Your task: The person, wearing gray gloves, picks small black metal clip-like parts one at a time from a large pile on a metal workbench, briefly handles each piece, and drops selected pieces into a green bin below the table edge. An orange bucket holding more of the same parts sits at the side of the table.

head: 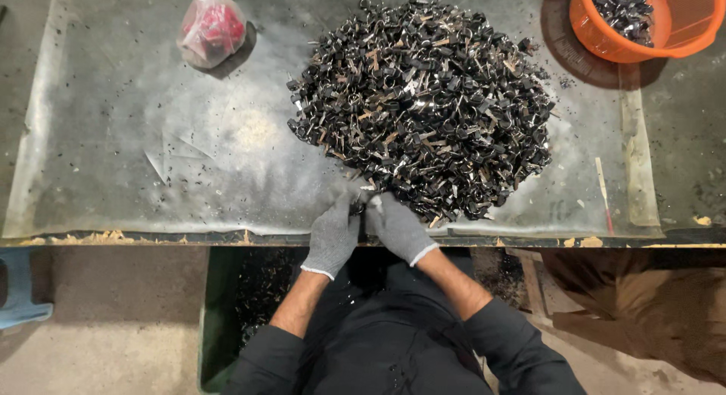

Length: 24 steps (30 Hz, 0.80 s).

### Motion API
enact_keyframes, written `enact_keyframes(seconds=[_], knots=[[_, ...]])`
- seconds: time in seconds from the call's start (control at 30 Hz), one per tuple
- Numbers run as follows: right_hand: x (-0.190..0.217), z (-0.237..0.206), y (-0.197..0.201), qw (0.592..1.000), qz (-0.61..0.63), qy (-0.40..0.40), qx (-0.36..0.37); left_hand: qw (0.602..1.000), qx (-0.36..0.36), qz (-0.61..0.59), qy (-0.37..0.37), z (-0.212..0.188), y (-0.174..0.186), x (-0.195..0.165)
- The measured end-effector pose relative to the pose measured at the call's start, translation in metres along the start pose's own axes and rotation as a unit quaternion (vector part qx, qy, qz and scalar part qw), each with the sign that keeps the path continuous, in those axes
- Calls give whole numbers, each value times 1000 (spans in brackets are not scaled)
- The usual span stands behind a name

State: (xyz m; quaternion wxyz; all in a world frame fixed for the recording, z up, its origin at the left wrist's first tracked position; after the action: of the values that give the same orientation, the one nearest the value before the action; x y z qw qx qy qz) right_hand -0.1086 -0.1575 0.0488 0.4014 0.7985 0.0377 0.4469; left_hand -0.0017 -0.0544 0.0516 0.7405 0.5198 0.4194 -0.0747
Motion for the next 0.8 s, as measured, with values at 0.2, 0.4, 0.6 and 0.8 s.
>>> enact_keyframes(seconds=[0.2, 0.4, 0.6, 0.8], knots=[[29, -26, 5, 982, -176, 55, -29, 999, 14, 2, 29, -1, 0, 5], [33, -24, 3, 967, -225, 78, -94, 994, 5, 47, -102, -5, -3, -14], [12, -1, -2, 997, 14, 47, 55, 998, -34, 32, -37, -9, 4, -7], [32, -21, 8, 984, -126, 108, -61, 978, -67, 188, -65, -20, -2, -16]])
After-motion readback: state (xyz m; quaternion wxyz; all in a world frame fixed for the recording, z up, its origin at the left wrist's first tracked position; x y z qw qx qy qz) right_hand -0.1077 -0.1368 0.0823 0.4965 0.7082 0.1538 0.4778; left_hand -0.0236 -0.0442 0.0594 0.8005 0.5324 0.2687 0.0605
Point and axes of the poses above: each hand's wrist, its own z-axis towards the middle knuckle, its own y-axis out of the back of the hand, x = y × z, the point moved 7 cm from there along z, towards the middle knuckle, and after that the axes turned 1 degree about -y, right-handed, at the moved point
